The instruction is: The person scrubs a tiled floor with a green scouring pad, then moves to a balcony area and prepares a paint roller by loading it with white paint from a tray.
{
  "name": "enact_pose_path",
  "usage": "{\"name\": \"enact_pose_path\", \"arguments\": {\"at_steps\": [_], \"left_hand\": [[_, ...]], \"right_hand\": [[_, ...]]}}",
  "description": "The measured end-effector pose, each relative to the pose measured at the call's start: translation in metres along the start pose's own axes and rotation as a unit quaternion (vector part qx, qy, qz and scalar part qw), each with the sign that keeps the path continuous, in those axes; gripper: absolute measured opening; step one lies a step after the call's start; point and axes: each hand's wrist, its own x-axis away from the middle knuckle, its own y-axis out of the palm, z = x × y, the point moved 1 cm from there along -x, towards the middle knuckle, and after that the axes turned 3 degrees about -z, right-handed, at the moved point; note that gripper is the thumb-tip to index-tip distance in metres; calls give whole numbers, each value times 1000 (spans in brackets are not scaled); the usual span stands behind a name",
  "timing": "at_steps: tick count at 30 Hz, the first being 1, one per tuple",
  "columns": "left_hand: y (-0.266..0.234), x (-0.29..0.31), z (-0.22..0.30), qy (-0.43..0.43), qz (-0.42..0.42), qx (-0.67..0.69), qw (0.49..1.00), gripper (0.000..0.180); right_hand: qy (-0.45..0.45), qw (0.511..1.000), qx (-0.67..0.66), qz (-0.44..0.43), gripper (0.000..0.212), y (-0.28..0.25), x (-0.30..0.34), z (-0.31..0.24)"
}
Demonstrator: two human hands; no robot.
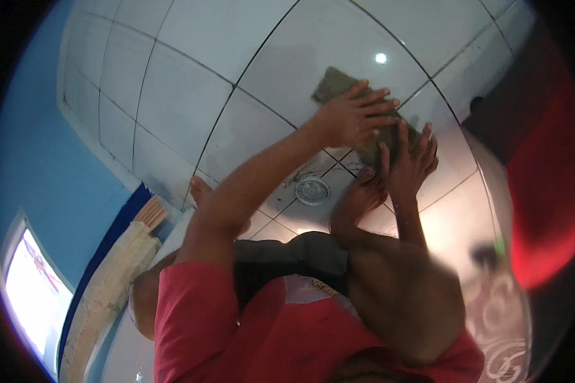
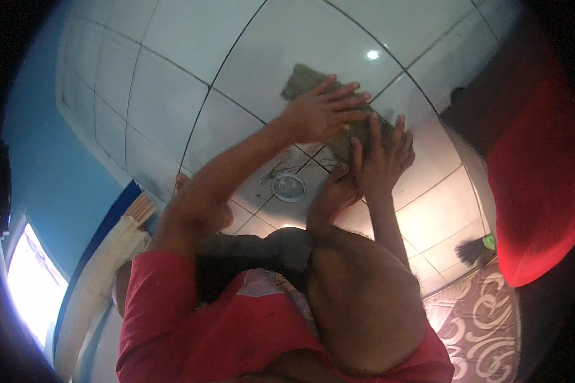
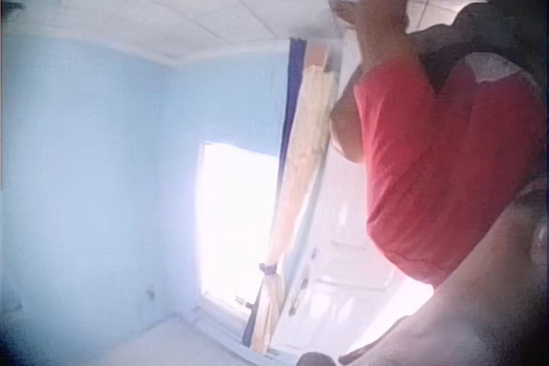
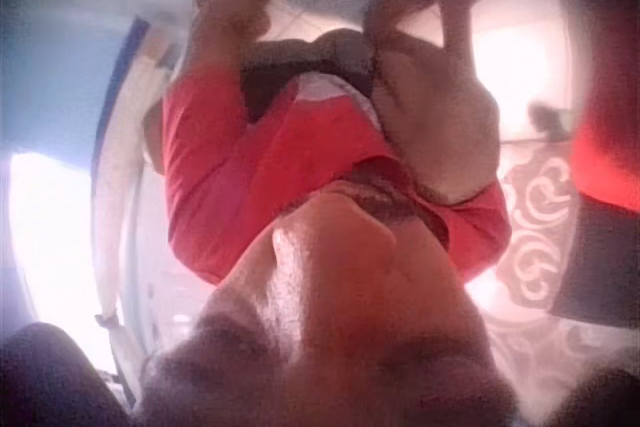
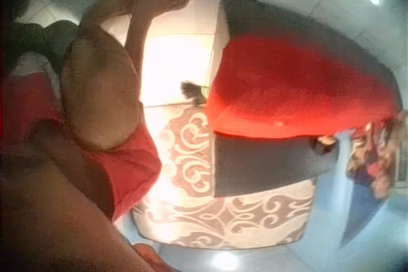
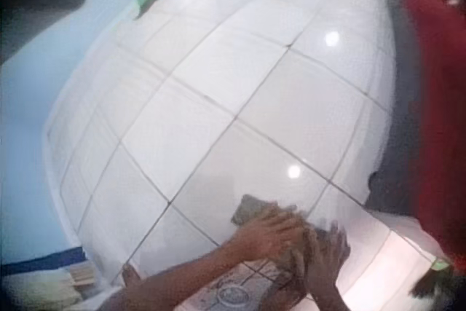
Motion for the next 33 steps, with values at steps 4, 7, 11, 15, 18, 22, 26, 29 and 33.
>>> {"name": "enact_pose_path", "arguments": {"at_steps": [4,7,11,15,18,22,26,29,33], "left_hand": [[-23,17,-63,-31,24,-75,996,58],[-40,42,-91,-71,17,-115,991,57],[-35,112,-94,-168,19,-109,980,61],[-1,201,-35,-281,2,-81,956,61],[27,247,36,-369,-36,-25,928,63],[19,283,100,-430,-162,-51,887,64],[-18,333,161,-619,-74,-72,779,68],[-87,380,213,-686,23,-168,708,64],[-84,421,315,-747,139,-202,618,53]], "right_hand": [[-229,973,10,9,63,22,-83,-19],[-284,958,-5,-37,62,29,-114,-48],[-366,928,-7,-70,63,42,-117,-104],[-481,866,-17,-133,63,52,-68,-143],[-561,812,-40,-159,63,65,-18,-151],[-641,748,-77,-154,61,74,12,-162],[-729,671,-38,-130,58,70,18,-188],[-789,598,-33,-136,55,82,-9,-223],[-795,597,-20,-105,54,91,-13,-245]]}}
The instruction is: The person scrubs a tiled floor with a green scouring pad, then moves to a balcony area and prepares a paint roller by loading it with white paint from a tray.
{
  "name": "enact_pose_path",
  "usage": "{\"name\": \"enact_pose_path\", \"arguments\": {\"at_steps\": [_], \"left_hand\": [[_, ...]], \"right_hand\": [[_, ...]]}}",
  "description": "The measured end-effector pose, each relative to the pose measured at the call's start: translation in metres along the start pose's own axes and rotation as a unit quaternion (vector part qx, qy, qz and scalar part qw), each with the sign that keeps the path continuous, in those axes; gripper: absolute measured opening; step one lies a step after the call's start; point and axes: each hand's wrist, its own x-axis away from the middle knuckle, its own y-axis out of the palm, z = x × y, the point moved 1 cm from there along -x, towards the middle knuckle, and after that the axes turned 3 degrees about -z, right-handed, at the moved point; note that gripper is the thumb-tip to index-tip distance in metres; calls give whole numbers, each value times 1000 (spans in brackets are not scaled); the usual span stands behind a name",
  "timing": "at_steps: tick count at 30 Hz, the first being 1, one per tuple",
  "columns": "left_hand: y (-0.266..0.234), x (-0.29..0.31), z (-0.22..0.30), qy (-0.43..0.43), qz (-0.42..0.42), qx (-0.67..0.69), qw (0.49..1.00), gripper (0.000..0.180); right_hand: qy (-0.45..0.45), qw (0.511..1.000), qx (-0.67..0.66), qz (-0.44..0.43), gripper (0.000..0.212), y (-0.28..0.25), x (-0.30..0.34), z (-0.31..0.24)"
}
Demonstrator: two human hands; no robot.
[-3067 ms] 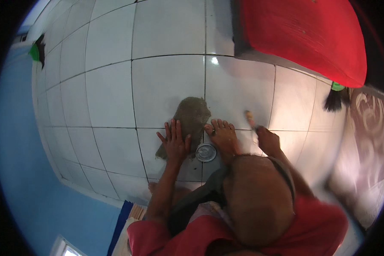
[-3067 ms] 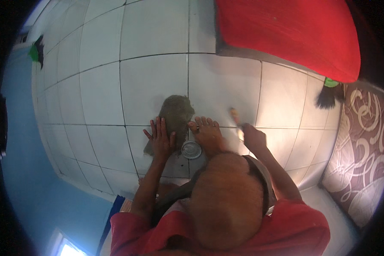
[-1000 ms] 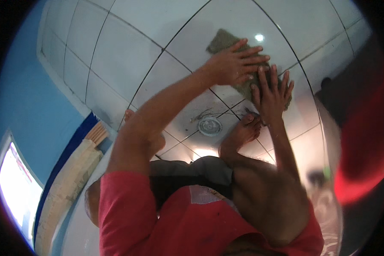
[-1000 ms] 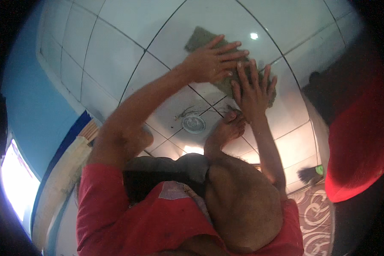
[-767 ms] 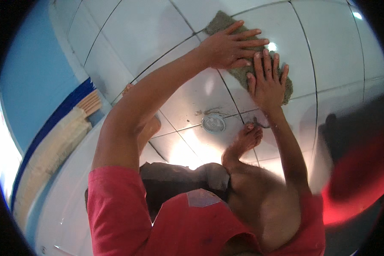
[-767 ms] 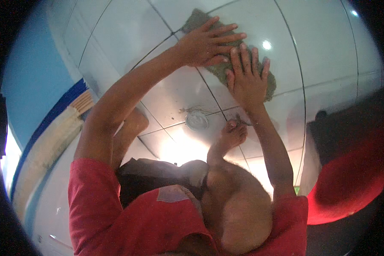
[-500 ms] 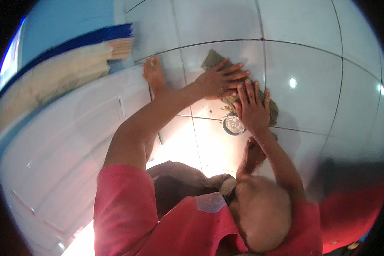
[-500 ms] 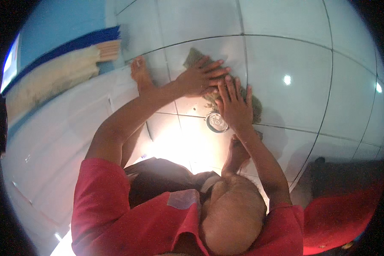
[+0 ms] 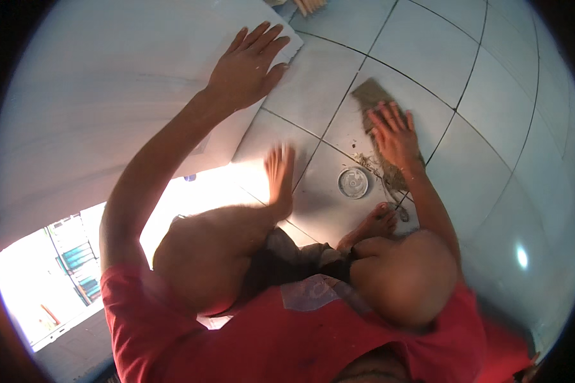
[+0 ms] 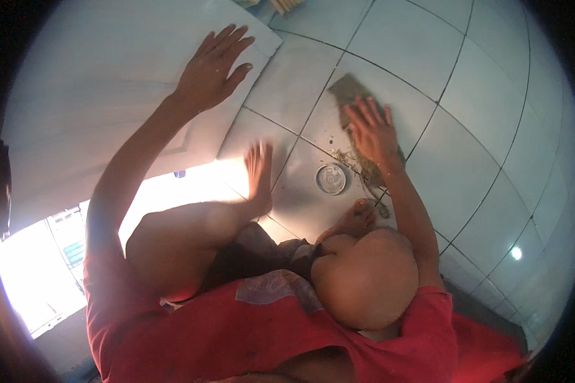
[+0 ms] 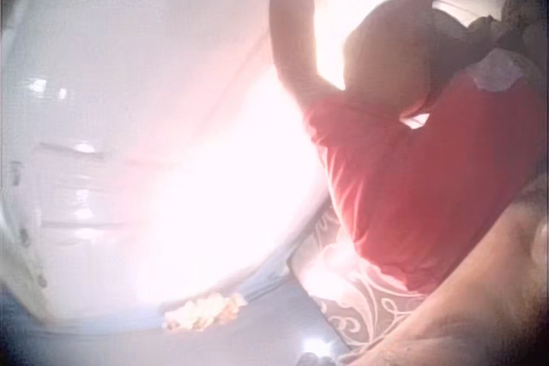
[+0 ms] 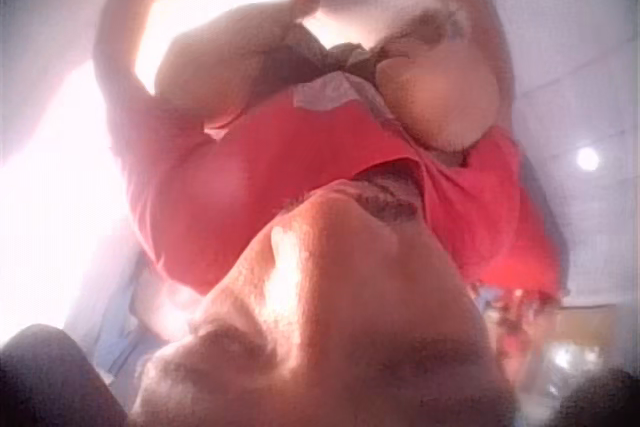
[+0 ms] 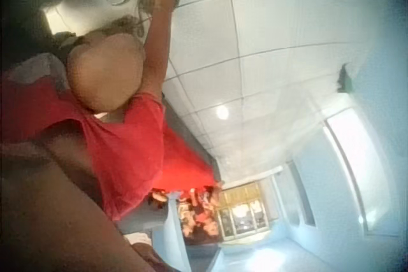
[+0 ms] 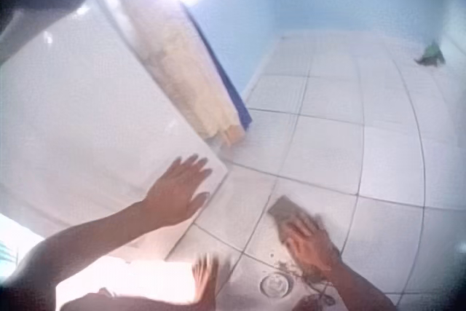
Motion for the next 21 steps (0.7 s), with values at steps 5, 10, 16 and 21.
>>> {"name": "enact_pose_path", "arguments": {"at_steps": [5,10,16,21], "left_hand": [[32,138,25,-174,54,202,962,45],[101,321,111,-624,124,362,682,34],[111,449,155,-671,45,497,548,42],[161,495,198,-689,-44,599,404,49]], "right_hand": [[127,984,123,17,55,14,-66,54],[151,971,178,55,56,30,-150,80],[-126,989,22,71,45,52,-206,-81],[-281,956,-70,-46,51,91,-131,-245]]}}
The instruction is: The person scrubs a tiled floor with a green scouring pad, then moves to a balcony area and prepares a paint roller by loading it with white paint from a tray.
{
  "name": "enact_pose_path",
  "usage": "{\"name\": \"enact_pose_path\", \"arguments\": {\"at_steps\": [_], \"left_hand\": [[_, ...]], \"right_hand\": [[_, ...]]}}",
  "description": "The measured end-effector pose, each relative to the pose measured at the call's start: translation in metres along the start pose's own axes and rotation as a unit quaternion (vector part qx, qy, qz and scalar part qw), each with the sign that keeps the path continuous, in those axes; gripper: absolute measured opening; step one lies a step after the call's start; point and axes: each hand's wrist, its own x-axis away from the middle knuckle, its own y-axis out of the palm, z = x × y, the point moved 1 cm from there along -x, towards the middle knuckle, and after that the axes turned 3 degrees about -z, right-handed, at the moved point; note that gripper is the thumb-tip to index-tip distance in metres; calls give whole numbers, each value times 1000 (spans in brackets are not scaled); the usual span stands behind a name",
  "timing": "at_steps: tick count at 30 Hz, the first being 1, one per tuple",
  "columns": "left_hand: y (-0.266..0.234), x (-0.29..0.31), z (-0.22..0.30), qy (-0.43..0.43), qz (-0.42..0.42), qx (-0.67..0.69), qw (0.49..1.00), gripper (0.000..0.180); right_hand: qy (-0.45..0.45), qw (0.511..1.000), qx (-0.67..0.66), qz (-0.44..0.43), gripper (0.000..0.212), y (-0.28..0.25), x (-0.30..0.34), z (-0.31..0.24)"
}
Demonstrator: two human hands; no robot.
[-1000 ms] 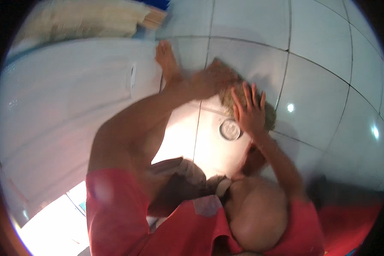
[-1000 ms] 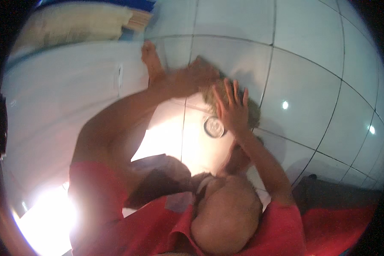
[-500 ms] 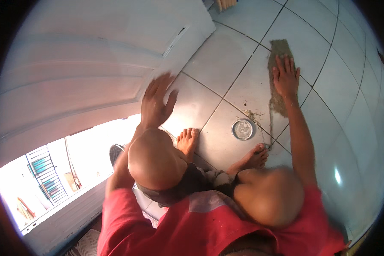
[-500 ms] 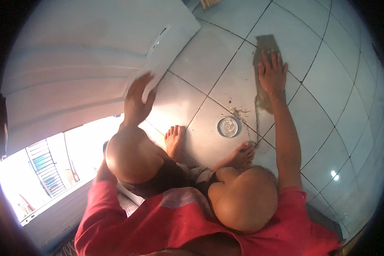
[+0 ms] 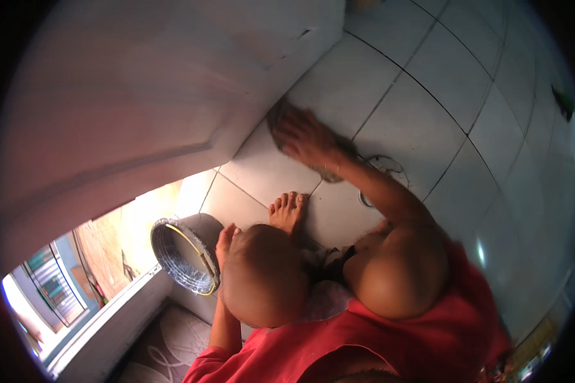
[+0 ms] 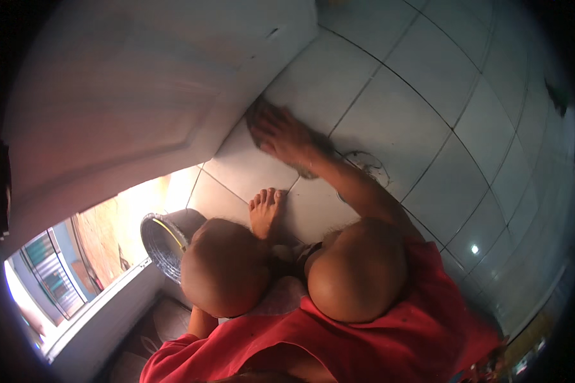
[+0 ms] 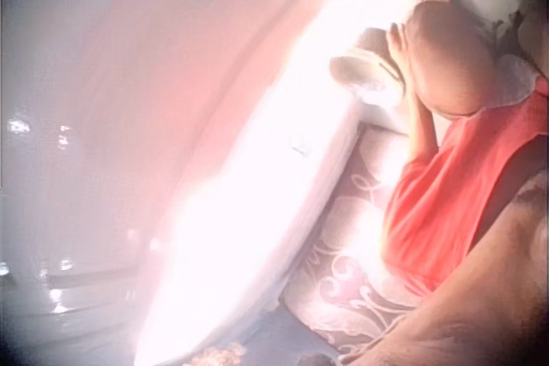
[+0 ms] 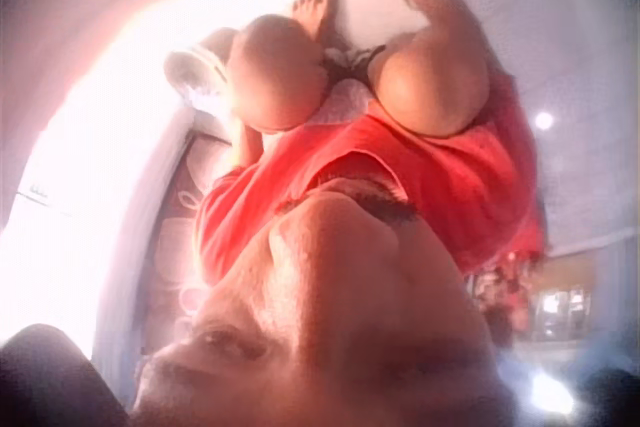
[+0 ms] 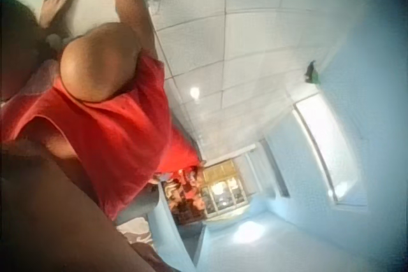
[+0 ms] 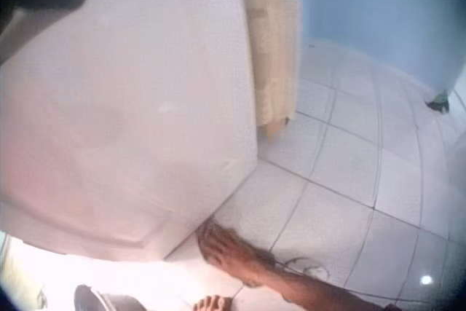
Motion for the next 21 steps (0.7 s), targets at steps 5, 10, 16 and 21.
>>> {"name": "enact_pose_path", "arguments": {"at_steps": [5,10,16,21], "left_hand": [[-6,66,-85,-202,9,285,937,56],[-34,136,-41,18,46,709,704,75],[-46,133,-40,137,61,722,676,64],[-36,100,-78,42,233,663,710,34]], "right_hand": [[58,994,-79,-51,51,-1,15,-4],[180,968,177,14,58,-24,43,131],[223,952,207,-29,60,-10,54,155],[237,951,194,-51,58,-18,51,149]]}}
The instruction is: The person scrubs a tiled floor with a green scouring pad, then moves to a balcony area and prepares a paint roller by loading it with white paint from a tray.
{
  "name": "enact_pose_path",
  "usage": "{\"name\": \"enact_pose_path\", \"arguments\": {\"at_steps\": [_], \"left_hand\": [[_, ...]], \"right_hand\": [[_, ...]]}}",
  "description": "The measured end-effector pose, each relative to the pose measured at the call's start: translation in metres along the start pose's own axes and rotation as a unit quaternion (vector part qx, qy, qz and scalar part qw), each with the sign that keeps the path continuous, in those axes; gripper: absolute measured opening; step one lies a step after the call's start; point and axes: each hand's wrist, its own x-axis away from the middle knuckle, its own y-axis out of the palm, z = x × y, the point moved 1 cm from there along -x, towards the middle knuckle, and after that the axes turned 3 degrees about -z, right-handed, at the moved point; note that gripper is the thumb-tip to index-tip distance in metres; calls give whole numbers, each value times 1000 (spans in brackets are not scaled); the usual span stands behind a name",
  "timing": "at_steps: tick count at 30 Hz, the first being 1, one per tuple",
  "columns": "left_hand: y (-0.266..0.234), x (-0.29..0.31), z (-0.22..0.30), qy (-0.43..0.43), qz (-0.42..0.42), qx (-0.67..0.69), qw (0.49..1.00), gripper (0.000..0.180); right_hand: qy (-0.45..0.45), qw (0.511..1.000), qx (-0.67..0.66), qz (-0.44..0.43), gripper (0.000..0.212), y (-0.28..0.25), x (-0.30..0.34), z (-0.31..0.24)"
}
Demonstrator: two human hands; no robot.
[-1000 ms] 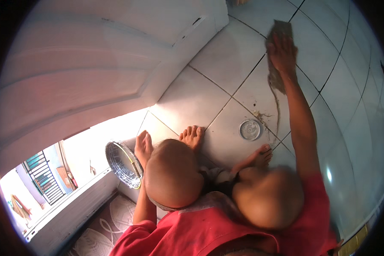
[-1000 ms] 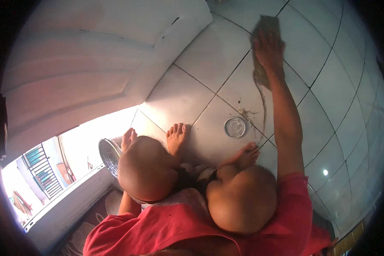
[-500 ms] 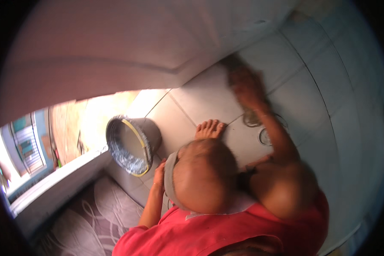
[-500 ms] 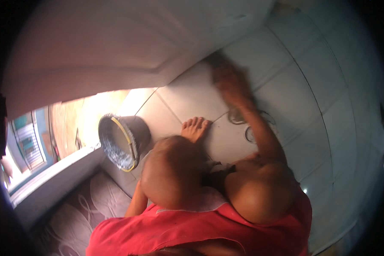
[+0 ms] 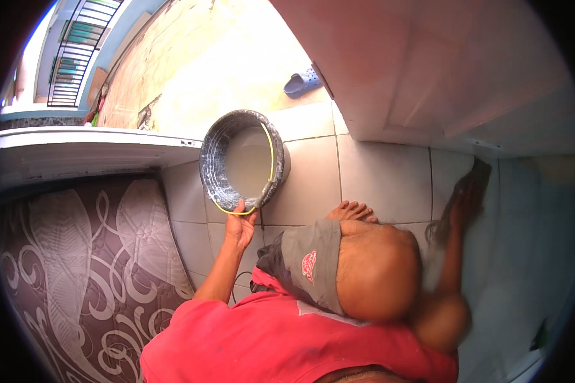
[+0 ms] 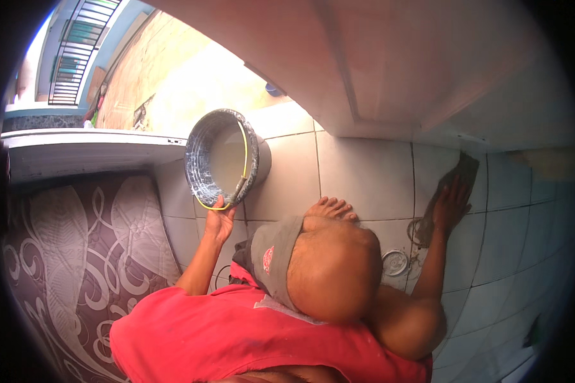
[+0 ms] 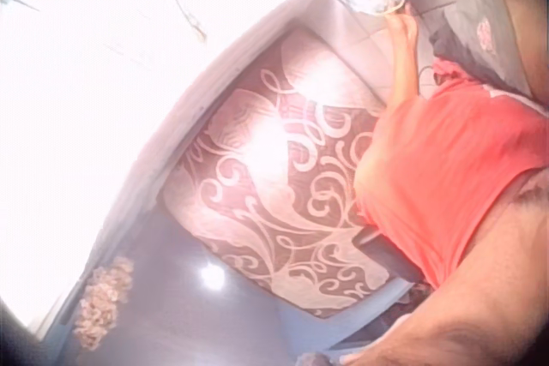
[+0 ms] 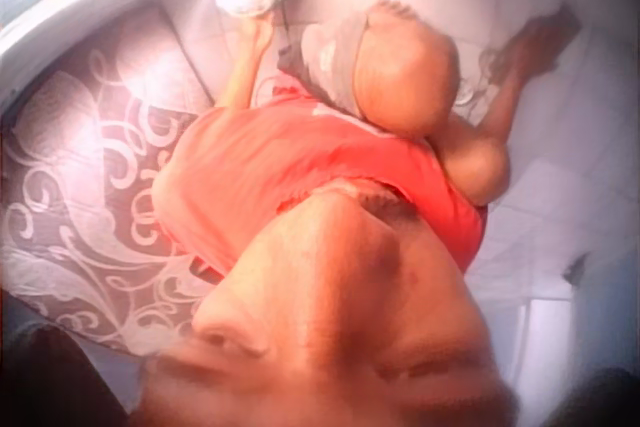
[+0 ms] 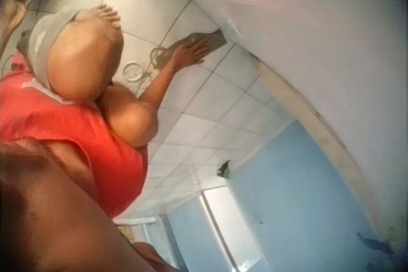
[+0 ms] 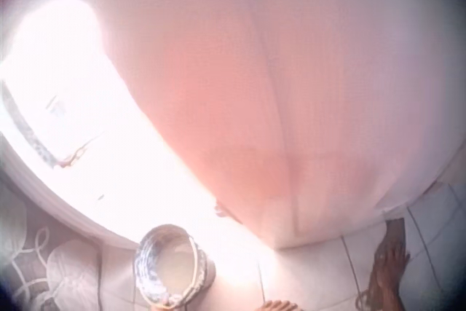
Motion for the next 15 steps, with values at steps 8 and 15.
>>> {"name": "enact_pose_path", "arguments": {"at_steps": [8,15], "left_hand": [[48,-76,4,46,78,57,994,18],[68,-145,38,92,85,46,991,25]], "right_hand": [[16,1000,3,1,56,-13,4,-5],[1,999,-39,7,55,-9,18,-5]]}}
